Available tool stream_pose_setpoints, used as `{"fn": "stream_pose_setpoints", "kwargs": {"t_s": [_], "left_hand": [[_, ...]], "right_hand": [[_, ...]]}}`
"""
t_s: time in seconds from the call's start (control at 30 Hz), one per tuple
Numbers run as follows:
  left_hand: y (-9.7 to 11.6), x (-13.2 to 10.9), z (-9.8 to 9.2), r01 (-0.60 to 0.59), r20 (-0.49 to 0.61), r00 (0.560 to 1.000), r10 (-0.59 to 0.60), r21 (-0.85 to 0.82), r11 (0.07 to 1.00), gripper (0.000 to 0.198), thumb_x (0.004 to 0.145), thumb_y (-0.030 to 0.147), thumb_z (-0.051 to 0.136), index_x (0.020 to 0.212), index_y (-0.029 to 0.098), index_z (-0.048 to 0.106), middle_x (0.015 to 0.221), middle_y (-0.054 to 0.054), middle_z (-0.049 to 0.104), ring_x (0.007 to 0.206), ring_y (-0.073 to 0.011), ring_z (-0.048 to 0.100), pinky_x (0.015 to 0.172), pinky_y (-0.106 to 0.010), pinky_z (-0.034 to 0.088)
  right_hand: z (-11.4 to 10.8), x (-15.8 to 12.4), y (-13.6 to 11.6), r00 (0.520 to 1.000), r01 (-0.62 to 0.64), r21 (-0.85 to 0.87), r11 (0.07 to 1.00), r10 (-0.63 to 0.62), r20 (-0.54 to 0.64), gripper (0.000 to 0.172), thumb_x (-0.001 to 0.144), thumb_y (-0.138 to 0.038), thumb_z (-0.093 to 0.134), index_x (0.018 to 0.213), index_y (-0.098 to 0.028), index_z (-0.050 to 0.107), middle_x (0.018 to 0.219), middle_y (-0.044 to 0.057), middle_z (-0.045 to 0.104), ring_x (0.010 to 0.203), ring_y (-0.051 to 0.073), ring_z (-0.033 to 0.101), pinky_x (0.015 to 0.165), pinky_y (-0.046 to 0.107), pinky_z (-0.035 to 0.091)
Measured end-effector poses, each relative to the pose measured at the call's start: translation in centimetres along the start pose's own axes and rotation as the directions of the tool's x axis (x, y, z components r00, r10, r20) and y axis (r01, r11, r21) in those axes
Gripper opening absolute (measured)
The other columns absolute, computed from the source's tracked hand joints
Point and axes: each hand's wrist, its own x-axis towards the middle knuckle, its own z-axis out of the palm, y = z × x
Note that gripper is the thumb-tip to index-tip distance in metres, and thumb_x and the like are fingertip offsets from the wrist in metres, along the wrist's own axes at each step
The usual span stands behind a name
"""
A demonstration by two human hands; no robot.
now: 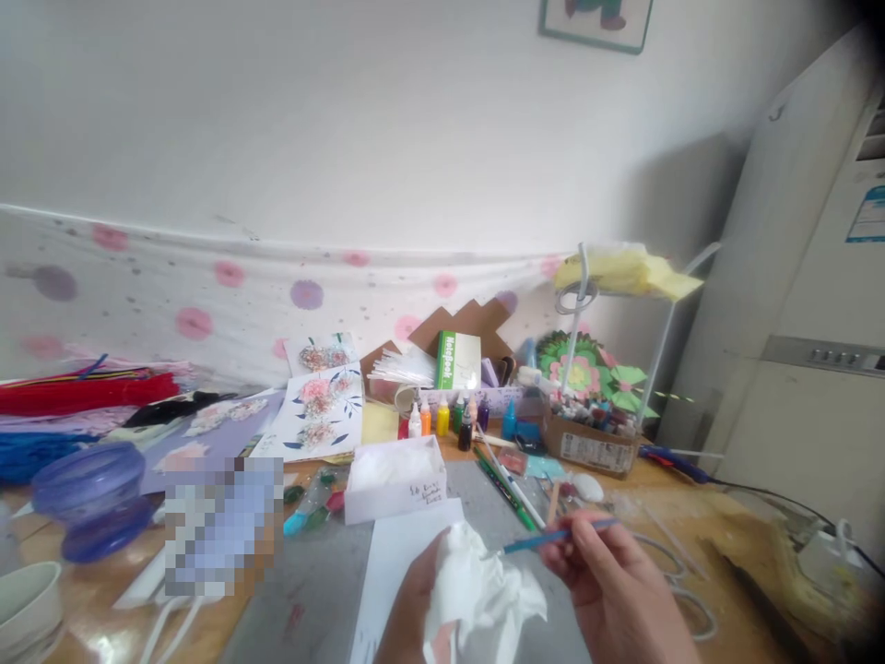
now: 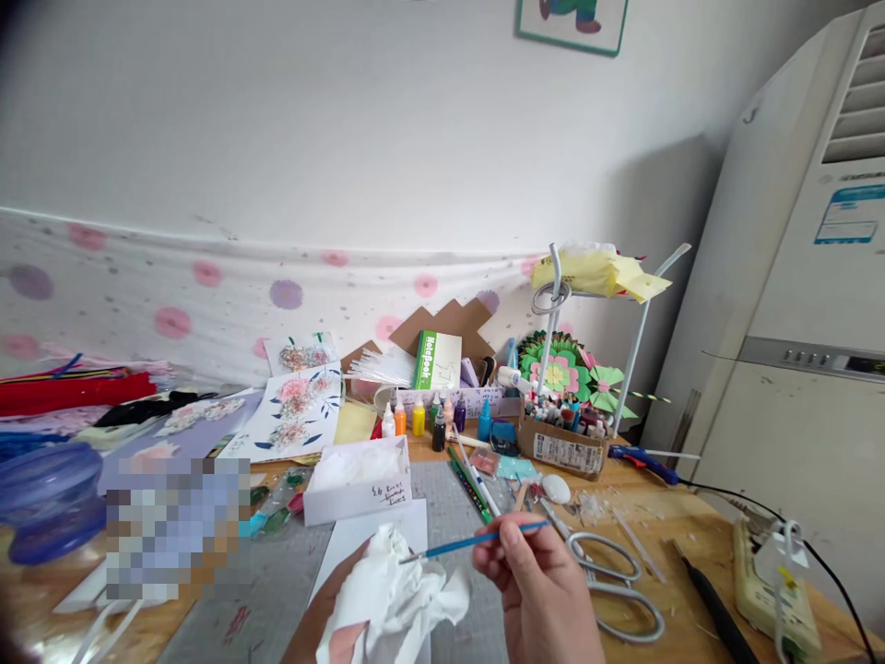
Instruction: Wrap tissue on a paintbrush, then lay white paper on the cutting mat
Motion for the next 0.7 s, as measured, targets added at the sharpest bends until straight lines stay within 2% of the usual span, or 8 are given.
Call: {"fn": "stream_pose_setpoints", "kwargs": {"t_s": [0.1,0.2,0.27,0.33,0.4,0.47,0.57,0.7], "left_hand": [[0.0,-0.8,0.8,0.144,0.096,0.986,-0.133,-0.124,0.982,0.026,0.062,0.038,0.082,0.08,0.023,0.07,0.074,-0.005,0.068,0.083,-0.0277,0.065,0.086,-0.039,0.044],[0.5,-1.6,2.1,0.245,0.169,0.963,-0.209,-0.232,0.941,0.022,0.074,0.04,0.074,0.079,0.019,0.068,0.072,-0.002,0.065,0.07,-0.0182,0.061,0.08,-0.031,0.044],[0.8,-1.8,2.7,0.288,0.212,0.949,-0.233,-0.281,0.916,0.02,0.08,0.036,0.069,0.075,0.017,0.067,0.066,0.0,0.062,0.064,-0.0137,0.059,0.073,-0.026,0.043],[0.9,-1.7,2.8,0.318,0.245,0.938,-0.245,-0.322,0.892,0.022,0.085,0.031,0.062,0.071,0.015,0.067,0.063,0.0,0.062,0.061,-0.0116,0.058,0.07,-0.023,0.042],[0.9,-1.4,2.5,0.343,0.25,0.931,-0.267,-0.34,0.875,0.026,0.089,0.03,0.056,0.072,0.014,0.068,0.066,-0.002,0.065,0.064,-0.0122,0.061,0.072,-0.023,0.042],[0.8,-1.1,1.9,0.349,0.211,0.933,-0.292,-0.333,0.876,0.027,0.09,0.031,0.054,0.076,0.013,0.069,0.071,-0.003,0.069,0.07,-0.0143,0.063,0.077,-0.025,0.043],[0.9,-0.8,1.5,0.316,0.164,0.946,-0.281,-0.253,0.915,0.026,0.089,0.033,0.056,0.079,0.012,0.068,0.071,-0.005,0.068,0.071,-0.0166,0.063,0.078,-0.029,0.044],[1.2,-0.8,1.8,0.183,0.143,0.976,-0.165,-0.123,0.975,0.021,0.08,0.034,0.067,0.075,0.013,0.064,0.067,-0.004,0.065,0.066,-0.0167,0.061,0.07,-0.03,0.045]], "right_hand": [[1.0,-0.6,-0.3,0.988,-0.128,0.085,0.988,0.135,-0.076,0.021,0.069,-0.031,0.08,0.069,-0.017,0.065,0.06,-0.002,0.063,0.054,0.01,0.062,0.054,0.018,0.055],[1.6,-1.1,-0.8,0.968,-0.233,0.095,0.968,0.24,-0.077,0.023,0.07,-0.033,0.08,0.071,-0.016,0.064,0.061,-0.001,0.062,0.053,0.009,0.06,0.05,0.016,0.051],[1.5,-1.3,-1.2,0.965,-0.248,0.09,0.965,0.254,-0.063,0.023,0.069,-0.034,0.08,0.073,-0.016,0.065,0.063,0.0,0.063,0.054,0.01,0.061,0.05,0.017,0.052],[1.3,-1.3,-1.6,0.98,-0.191,0.084,0.978,0.195,-0.042,0.021,0.069,-0.033,0.08,0.075,-0.017,0.067,0.068,0.001,0.066,0.057,0.011,0.063,0.054,0.019,0.054],[1.0,-1.4,-2.2,0.997,-0.071,0.051,0.996,0.072,-0.02,0.016,0.071,-0.03,0.079,0.079,-0.019,0.07,0.074,0.002,0.069,0.063,0.011,0.066,0.061,0.019,0.057],[0.7,-1.6,-2.7,0.997,0.077,-0.013,0.997,-0.077,0.006,0.012,0.075,-0.027,0.076,0.083,-0.02,0.071,0.081,0.001,0.07,0.071,0.011,0.068,0.067,0.019,0.057],[0.0,-2.3,-3.3,0.965,0.259,-0.121,0.958,-0.251,0.074,0.008,0.081,-0.025,0.071,0.089,-0.022,0.071,0.087,0.001,0.07,0.081,0.013,0.069,0.076,0.021,0.058],[-1.3,-3.2,-3.1,0.911,0.412,-0.33,0.85,-0.374,0.174,0.013,0.086,-0.02,0.064,0.097,-0.024,0.069,0.095,0.004,0.071,0.093,0.019,0.068,0.083,0.032,0.058]]}}
